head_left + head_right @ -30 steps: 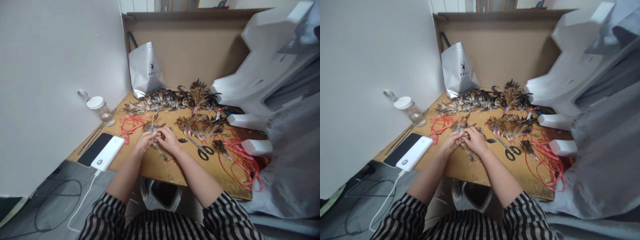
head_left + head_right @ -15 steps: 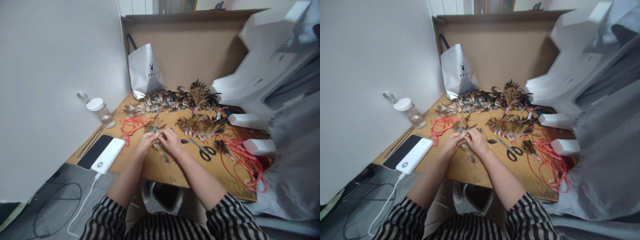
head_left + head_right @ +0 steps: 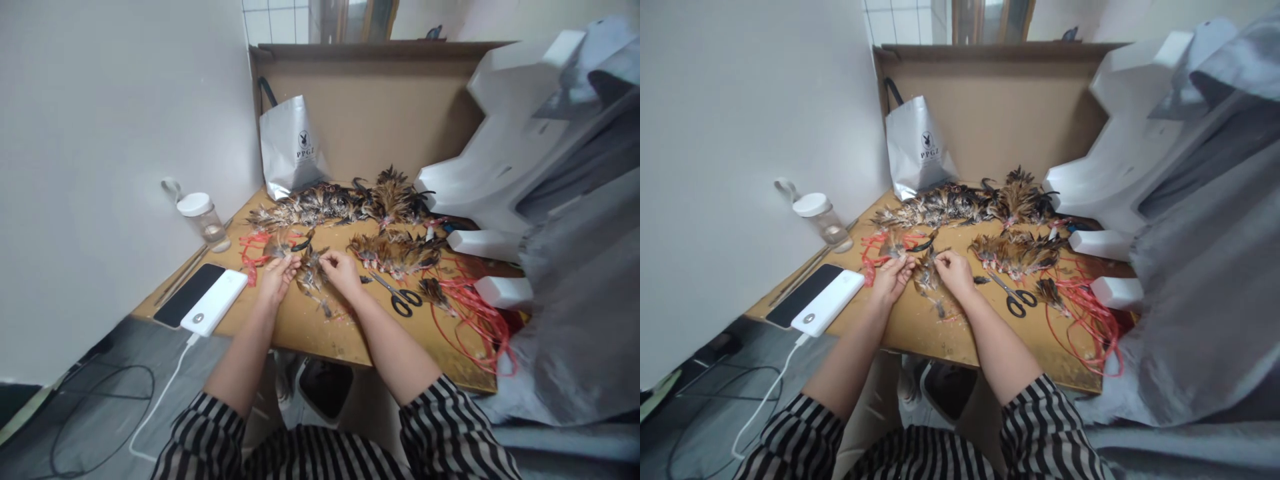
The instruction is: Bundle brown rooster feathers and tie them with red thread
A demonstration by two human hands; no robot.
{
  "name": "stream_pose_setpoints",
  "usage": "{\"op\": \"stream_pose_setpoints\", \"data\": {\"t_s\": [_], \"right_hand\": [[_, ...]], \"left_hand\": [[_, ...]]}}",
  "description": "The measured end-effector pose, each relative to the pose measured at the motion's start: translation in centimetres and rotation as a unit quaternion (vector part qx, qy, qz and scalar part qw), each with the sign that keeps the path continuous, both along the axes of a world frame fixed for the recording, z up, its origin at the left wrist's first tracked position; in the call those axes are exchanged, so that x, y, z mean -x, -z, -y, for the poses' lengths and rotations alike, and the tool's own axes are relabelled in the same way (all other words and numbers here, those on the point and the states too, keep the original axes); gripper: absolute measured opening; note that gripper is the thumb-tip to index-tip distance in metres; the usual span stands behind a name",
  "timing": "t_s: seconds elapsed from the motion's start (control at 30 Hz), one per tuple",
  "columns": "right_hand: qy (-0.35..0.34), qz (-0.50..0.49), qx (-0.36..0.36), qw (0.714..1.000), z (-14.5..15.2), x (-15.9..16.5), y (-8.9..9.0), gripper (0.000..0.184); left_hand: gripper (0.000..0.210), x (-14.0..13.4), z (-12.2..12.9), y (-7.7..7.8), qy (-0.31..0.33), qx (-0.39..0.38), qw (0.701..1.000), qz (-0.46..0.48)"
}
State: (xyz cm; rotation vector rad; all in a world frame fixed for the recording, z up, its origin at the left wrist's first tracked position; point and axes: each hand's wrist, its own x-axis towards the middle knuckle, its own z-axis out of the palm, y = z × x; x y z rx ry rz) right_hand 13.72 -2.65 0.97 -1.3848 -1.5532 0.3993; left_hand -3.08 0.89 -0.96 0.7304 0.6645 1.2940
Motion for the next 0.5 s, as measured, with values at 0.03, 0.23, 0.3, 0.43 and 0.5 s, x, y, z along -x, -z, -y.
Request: {"op": "stream_pose_setpoints", "data": {"t_s": [0.03,0.23,0.3,0.43,0.5], "right_hand": [[-0.002,-0.008,0.012,1.0,-0.2,-0.1,0.2,0.017],[-0.01,-0.049,0.069,0.996,-1.3,-1.1,1.4,0.018],[-0.006,-0.041,0.076,0.996,-1.4,-1.1,1.7,0.02],[-0.001,-0.006,0.07,0.998,-0.7,-0.6,1.6,0.029],[0.0,0.033,0.065,0.997,-0.1,-0.2,1.2,0.031]], "left_hand": [[0.014,0.2,0.1,0.1,0.004,0.009,1.0,0.018],[0.007,1.0,0.5,0.2,0.014,0.045,0.994,0.098],[0.007,1.1,0.7,0.3,0.022,0.042,0.994,0.101],[0.007,1.1,1.0,0.6,0.038,0.035,0.995,0.08],[0.007,1.1,1.0,0.6,0.041,0.031,0.996,0.076]]}}
